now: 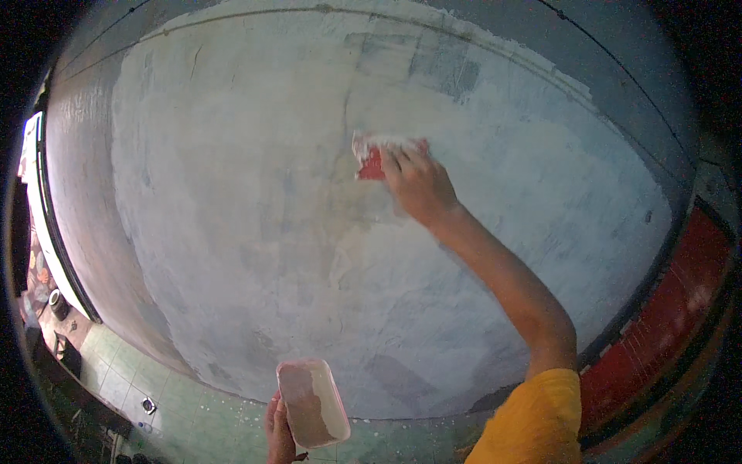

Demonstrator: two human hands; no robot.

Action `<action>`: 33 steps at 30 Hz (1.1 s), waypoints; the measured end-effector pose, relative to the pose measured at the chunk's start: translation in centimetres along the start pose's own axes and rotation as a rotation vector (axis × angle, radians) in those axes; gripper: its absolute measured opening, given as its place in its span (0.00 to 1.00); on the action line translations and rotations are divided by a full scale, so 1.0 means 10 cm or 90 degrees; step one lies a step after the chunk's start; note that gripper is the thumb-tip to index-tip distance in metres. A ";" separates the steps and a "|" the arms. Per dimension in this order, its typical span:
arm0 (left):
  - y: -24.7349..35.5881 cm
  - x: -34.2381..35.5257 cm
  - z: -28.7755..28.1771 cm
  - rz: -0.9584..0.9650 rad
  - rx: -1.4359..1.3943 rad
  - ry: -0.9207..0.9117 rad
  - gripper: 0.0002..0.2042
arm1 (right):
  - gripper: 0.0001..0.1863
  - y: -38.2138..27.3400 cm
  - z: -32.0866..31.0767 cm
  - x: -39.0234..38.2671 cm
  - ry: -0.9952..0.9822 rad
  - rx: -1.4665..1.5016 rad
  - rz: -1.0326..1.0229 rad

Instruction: The person uses a scraper to apply plaster from a container onto the surface of a ceiling and a wall.

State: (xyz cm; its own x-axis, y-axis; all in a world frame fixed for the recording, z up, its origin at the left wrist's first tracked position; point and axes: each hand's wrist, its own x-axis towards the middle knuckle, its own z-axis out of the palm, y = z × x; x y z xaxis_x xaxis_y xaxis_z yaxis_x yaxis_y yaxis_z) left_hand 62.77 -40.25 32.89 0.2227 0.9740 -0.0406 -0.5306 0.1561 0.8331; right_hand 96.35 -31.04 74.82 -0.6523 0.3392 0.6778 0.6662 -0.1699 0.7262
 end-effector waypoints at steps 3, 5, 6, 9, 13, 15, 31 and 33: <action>0.09 -0.07 -0.02 -0.004 -0.007 0.009 0.26 | 0.20 0.07 -0.24 0.07 -0.135 0.090 0.177; 0.04 -0.09 -0.13 -0.020 -0.001 -0.024 0.27 | 0.19 0.53 -0.41 0.47 -0.118 0.012 0.269; 0.01 -0.08 -0.17 -0.028 0.002 -0.044 0.28 | 0.20 0.95 -0.35 0.59 -0.118 -0.068 0.309; 0.06 -0.04 -0.09 -0.051 0.008 -0.104 0.29 | 0.19 1.94 -0.38 0.78 -0.055 -0.080 0.297; 0.31 -0.12 0.03 -0.048 0.057 -0.058 0.28 | 0.19 1.54 0.01 0.47 -0.040 -0.177 0.231; 0.22 -0.06 0.00 -0.066 0.046 -0.045 0.28 | 0.22 1.03 0.08 0.00 -0.092 -0.061 0.173; -0.14 0.11 -0.09 -0.019 0.087 -0.114 0.28 | 0.26 1.12 -0.10 0.08 -0.150 -0.096 0.203; -0.17 0.11 -0.12 0.001 0.107 -0.105 0.28 | 0.24 0.69 -0.07 -0.35 -0.088 -0.072 0.047</action>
State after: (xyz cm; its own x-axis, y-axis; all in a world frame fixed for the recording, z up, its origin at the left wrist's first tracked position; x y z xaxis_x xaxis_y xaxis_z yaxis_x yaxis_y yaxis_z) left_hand 62.89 -39.26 30.75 0.3596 0.9322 0.0404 -0.3907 0.1111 0.9138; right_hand 103.01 -34.02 77.57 -0.5417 0.4448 0.7132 0.6608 -0.2991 0.6884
